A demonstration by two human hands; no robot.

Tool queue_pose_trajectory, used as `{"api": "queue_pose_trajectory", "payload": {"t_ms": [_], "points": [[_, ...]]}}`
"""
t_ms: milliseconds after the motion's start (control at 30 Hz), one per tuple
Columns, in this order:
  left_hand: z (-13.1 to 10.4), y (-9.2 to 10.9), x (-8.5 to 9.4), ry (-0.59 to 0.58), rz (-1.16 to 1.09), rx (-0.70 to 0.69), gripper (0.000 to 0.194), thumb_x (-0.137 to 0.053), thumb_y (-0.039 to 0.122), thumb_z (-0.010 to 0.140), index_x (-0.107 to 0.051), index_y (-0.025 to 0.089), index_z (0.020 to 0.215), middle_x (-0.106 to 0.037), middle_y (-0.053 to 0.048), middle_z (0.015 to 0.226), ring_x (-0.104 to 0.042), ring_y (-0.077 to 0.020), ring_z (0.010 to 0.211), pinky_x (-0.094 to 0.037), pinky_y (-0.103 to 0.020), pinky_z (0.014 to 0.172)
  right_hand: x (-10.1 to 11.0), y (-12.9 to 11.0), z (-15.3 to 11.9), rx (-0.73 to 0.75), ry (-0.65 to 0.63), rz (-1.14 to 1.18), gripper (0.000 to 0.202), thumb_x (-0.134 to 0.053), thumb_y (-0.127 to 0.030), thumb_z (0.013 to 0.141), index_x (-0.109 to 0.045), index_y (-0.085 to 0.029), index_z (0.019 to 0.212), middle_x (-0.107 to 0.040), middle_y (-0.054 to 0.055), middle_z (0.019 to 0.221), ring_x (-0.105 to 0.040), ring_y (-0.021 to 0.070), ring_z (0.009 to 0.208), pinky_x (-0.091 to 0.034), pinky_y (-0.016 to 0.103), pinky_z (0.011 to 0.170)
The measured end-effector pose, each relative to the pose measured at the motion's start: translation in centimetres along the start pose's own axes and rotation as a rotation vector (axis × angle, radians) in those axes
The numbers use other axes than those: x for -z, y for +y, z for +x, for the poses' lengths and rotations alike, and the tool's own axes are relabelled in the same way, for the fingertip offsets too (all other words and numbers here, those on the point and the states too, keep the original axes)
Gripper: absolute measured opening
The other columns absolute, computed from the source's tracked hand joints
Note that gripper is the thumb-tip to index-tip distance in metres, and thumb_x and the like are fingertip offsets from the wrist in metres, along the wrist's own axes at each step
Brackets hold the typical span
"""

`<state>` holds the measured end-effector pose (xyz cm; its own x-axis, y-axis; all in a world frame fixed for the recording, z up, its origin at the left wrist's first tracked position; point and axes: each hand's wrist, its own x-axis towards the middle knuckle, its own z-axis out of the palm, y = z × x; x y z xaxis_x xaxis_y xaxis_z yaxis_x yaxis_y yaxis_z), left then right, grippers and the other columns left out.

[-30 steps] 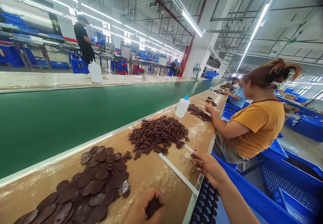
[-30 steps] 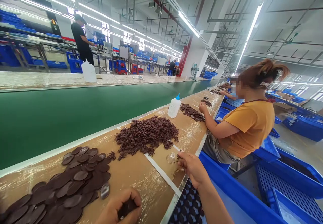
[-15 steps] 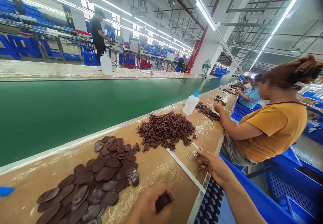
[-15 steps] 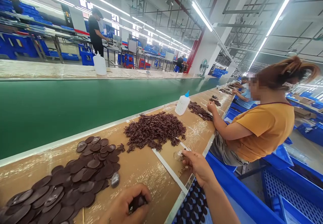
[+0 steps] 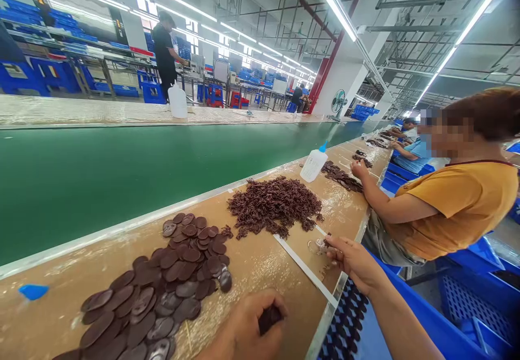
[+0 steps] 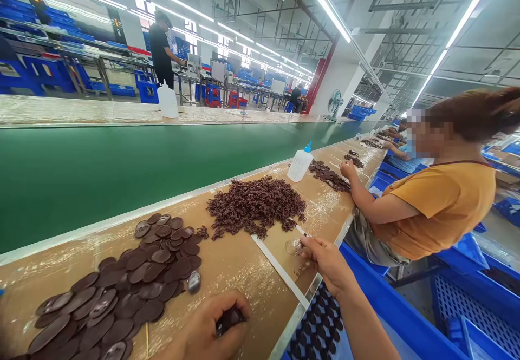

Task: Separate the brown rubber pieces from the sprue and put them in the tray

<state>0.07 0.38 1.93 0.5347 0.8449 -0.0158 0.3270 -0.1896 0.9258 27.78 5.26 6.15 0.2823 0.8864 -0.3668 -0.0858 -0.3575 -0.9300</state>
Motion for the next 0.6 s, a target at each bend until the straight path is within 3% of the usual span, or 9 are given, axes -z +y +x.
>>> {"api": "queue_pose_trajectory", "payload": {"t_ms": [167, 367, 467, 600], "points": [[-0.3, 0.3, 0.1, 0.051, 0.005, 0.026, 0.021, -0.053, 0.018, 0.074, -0.067, 0.020, 0.090, -0.062, 0.002, 0.071, -0.051, -0.0123, 0.064, -0.040, -0.020, 0.060, -0.5, -0.1, 0.1, 0.016, -0.005, 0.000, 0.035, -0.087, -0.042, 0.066, -0.070, -0.015, 0.080, -0.066, 0.001, 0.074, -0.057, 0.0097, 0.060, -0.045, 0.017, 0.049], [0.2, 0.1, 0.0, -0.024, -0.081, 0.040, 0.016, -0.056, 0.016, 0.072, -0.061, 0.018, 0.087, -0.049, 0.007, 0.059, -0.042, -0.0093, 0.054, -0.035, -0.018, 0.050, -0.7, -0.5, 0.0, 0.020, 0.000, 0.004, 0.041, -0.091, -0.044, 0.059, -0.069, -0.015, 0.077, -0.064, 0.000, 0.070, -0.057, 0.0105, 0.061, -0.045, 0.017, 0.049], [0.2, 0.3, 0.0, 0.035, -0.098, 0.050, 0.021, -0.056, 0.017, 0.070, -0.070, 0.018, 0.085, -0.061, 0.003, 0.065, -0.051, -0.0113, 0.059, -0.040, -0.019, 0.056, -0.6, -0.9, -1.1, 0.056, 0.041, 0.041, 0.044, -0.091, -0.047, 0.057, -0.069, -0.016, 0.079, -0.063, -0.002, 0.067, -0.057, 0.0106, 0.063, -0.046, 0.017, 0.054], [-0.3, 0.1, 0.0, 0.148, -0.234, 0.045, 0.022, -0.060, 0.026, 0.074, -0.077, 0.027, 0.089, -0.077, 0.000, 0.084, -0.066, -0.0200, 0.079, -0.050, -0.022, 0.074, -1.4, -0.8, -4.6, 0.156, 0.105, 0.124, 0.046, -0.089, -0.054, 0.058, -0.067, -0.017, 0.075, -0.061, -0.002, 0.062, -0.053, 0.0094, 0.060, -0.046, 0.018, 0.057]]}}
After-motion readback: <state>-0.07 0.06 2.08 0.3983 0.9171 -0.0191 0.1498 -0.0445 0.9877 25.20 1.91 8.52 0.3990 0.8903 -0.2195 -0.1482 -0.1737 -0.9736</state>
